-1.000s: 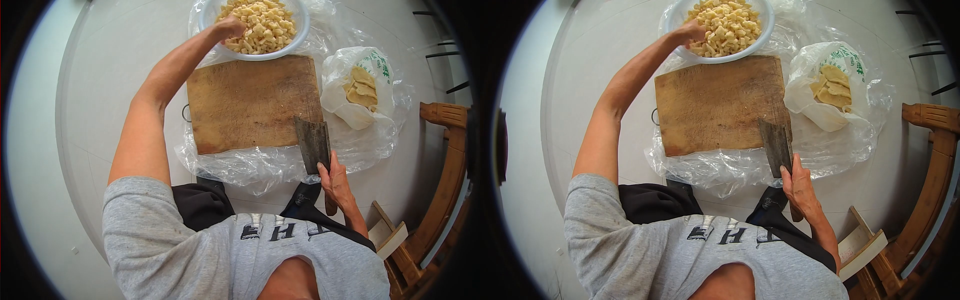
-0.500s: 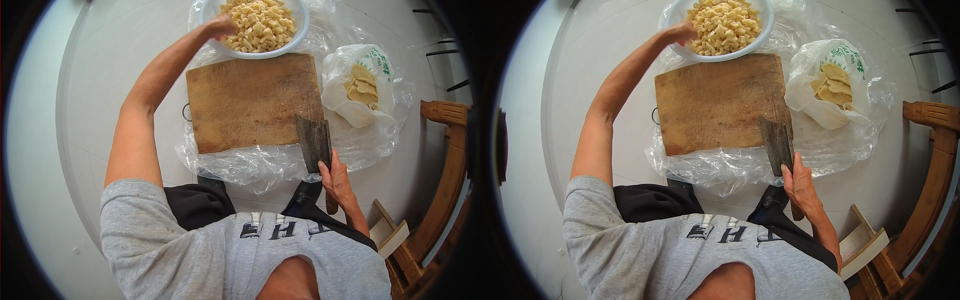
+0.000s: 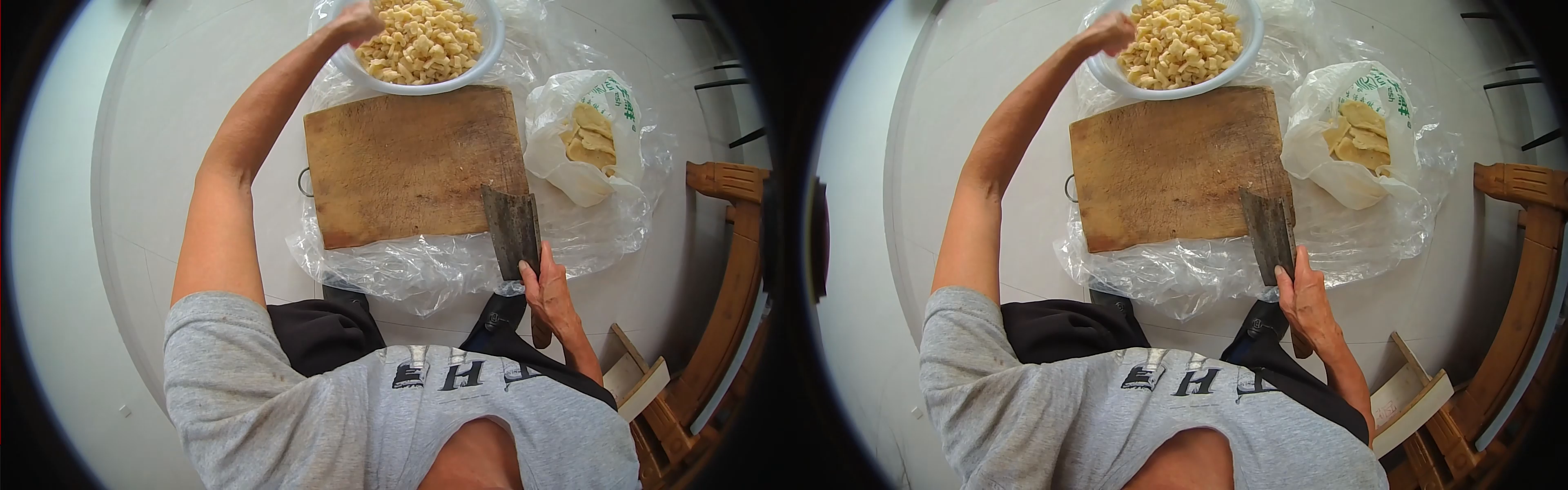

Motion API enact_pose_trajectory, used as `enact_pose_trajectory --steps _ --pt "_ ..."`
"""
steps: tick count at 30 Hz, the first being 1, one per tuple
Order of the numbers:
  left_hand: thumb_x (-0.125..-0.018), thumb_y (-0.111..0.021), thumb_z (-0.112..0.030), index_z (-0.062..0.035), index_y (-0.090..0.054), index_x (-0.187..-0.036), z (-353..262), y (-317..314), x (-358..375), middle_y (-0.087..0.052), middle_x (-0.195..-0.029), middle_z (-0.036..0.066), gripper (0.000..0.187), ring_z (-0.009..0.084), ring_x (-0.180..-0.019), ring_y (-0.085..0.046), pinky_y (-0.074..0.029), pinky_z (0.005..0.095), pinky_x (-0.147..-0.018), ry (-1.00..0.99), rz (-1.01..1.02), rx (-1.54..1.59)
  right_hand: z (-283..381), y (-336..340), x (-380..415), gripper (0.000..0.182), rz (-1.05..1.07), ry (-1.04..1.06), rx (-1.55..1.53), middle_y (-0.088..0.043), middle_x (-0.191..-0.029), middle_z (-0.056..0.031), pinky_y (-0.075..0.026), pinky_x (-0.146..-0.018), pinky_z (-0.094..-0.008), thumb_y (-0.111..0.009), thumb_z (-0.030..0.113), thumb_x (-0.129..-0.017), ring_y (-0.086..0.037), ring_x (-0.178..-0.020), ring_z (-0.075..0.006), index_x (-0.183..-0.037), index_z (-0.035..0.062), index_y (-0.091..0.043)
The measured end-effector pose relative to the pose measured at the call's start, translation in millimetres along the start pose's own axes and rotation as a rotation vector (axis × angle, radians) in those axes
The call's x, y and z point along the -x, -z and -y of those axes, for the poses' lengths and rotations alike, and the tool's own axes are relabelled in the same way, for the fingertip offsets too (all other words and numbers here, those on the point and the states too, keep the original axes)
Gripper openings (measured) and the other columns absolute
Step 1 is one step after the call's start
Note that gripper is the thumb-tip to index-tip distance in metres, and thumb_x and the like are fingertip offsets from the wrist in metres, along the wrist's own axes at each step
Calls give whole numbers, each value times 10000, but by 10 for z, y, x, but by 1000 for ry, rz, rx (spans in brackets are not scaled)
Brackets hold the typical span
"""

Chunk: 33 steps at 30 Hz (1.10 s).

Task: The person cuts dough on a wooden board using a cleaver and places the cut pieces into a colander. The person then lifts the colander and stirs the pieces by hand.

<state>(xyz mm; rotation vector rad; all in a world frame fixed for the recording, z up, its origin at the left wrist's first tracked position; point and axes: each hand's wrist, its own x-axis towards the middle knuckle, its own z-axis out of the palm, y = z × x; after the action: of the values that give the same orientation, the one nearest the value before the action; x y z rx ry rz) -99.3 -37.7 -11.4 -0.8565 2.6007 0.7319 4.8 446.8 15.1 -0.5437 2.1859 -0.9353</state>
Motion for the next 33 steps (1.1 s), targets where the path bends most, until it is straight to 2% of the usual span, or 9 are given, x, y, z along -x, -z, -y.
enact_pose_trajectory --steps 2,6,7,9,13,20,26,29,33 --pt "-797 -485 -84 39 -613 -865 82 -252 61 -600 -735 144 190 184 -586 -598 -519 299 -502 -15 107 -57 7 1 -1 177 -3 -2 17 -547 -613 -160 -435 -535 -346 -509 63 -856 -546 -534 -245 -991 -10 -422" --pt "-769 -506 -45 47 -596 -894 -174 -352 219 -592 -803 161 180 241 -653 -597 -527 352 -558 -46 259 60 -20 -3 -3 176 -14 15 15 -547 -615 -163 -438 -538 -347 -509 64 -855 -555 -539 -253 -989 -8 -421" --pt "-775 -543 -50 66 -564 -983 -193 -317 180 -587 -874 177 239 285 -745 -617 -548 371 -605 203 187 449 -13 -6 4 176 -13 8 14 -549 -618 -164 -439 -539 -348 -509 64 -854 -557 -542 -254 -989 -9 -421" --pt "-809 -568 -92 91 -475 -1122 -257 -77 264 -574 -950 213 374 302 -822 -629 -565 364 -678 200 284 609 -18 -11 6 178 -16 2 10 -551 -622 -167 -442 -543 -350 -509 65 -854 -563 -549 -256 -990 -10 -422" --pt "-882 -522 -124 105 -350 -1228 -48 4 94 -579 -945 221 450 236 -819 -631 -562 290 -711 -48 279 847 -11 -4 -9 184 -11 11 24 -553 -627 -169 -446 -548 -354 -511 67 -855 -573 -559 -260 -997 -12 -423" --pt "-813 -651 -264 67 -498 -1158 140 20 173 -612 -904 175 502 173 -761 -630 -551 265 -663 -203 276 423 -45 -9 5 191 -10 -15 10 -555 -631 -163 -446 -553 -349 -514 69 -857 -569 -559 -247 -1008 -10 -427" --pt "-719 -741 -215 90 -491 -1172 -128 -291 489 -625 -799 157 601 174 -651 -620 -547 265 -595 -235 225 327 -17 13 -5 189 7 -42 7 -558 -641 -168 -443 -561 -343 -516 67 -856 -554 -560 -245 -1005 -5 -424" --pt "-832 -625 -169 68 -529 -1140 -167 -219 377 -639 -774 140 400 155 -633 -633 -545 228 -579 -244 271 518 -15 7 1 187 0 -30 1 -557 -649 -176 -443 -565 -346 -514 65 -856 -557 -567 -252 -1002 -7 -423" --pt "-904 -541 -257 23 -580 -1056 -10 -138 115 -632 -759 90 322 137 -629 -625 -540 237 -593 -311 156 651 -28 -7 0 215 -15 8 -21 -530 -654 -260 -421 -524 -394 -514 52 -848 -522 -618 -464 -1004 -25 -387"
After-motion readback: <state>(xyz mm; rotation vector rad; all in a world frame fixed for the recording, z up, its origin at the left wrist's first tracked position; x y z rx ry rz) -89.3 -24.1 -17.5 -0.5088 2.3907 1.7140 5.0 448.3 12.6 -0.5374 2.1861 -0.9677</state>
